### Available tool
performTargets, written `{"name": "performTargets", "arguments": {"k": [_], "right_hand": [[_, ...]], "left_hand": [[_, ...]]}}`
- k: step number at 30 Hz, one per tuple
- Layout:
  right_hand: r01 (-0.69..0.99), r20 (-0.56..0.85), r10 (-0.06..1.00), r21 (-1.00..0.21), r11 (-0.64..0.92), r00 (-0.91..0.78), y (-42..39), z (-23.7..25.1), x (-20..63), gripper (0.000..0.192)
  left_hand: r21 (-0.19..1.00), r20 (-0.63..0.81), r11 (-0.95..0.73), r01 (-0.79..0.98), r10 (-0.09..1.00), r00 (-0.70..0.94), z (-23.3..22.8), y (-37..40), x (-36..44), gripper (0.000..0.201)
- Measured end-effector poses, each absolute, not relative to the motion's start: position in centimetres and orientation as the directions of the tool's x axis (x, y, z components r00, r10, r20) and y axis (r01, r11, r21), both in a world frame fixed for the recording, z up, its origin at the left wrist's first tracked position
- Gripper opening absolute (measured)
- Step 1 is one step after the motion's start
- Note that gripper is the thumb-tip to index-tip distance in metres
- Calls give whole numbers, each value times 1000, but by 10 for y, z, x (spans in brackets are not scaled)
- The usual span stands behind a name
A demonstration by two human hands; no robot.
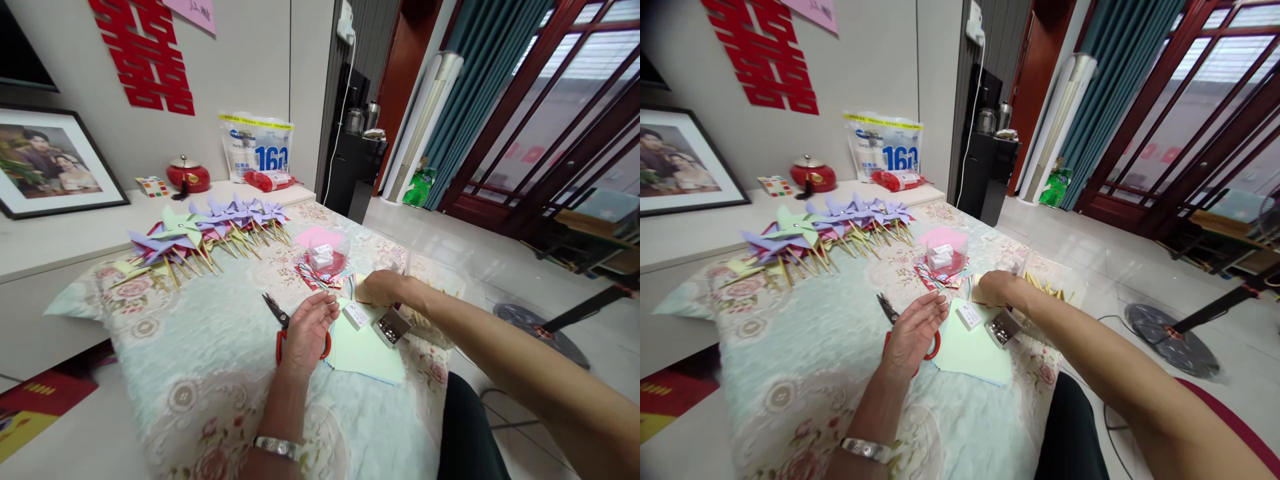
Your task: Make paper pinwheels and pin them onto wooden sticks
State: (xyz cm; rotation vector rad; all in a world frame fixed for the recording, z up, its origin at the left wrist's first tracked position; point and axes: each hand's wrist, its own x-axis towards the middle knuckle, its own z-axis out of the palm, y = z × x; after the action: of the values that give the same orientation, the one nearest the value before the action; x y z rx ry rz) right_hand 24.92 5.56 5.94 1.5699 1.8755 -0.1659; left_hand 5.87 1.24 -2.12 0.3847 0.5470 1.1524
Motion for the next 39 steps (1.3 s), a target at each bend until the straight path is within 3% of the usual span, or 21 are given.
{"name": "performTargets", "arguments": {"k": [9,24,39], "right_hand": [[860,-630,761,293,418,-155,54,66,247,32],[870,-594,794,314,380,-132,58,58,251,32],[822,-618,754,298,485,-221,62,52,255,26]], "left_hand": [[552,-191,359,-752,933,304,-24,13,59,38],[567,-181,356,-743,934,309,-21,11,60,34],[572,-175,362,-736,931,321,-19,10,61,33]]}}
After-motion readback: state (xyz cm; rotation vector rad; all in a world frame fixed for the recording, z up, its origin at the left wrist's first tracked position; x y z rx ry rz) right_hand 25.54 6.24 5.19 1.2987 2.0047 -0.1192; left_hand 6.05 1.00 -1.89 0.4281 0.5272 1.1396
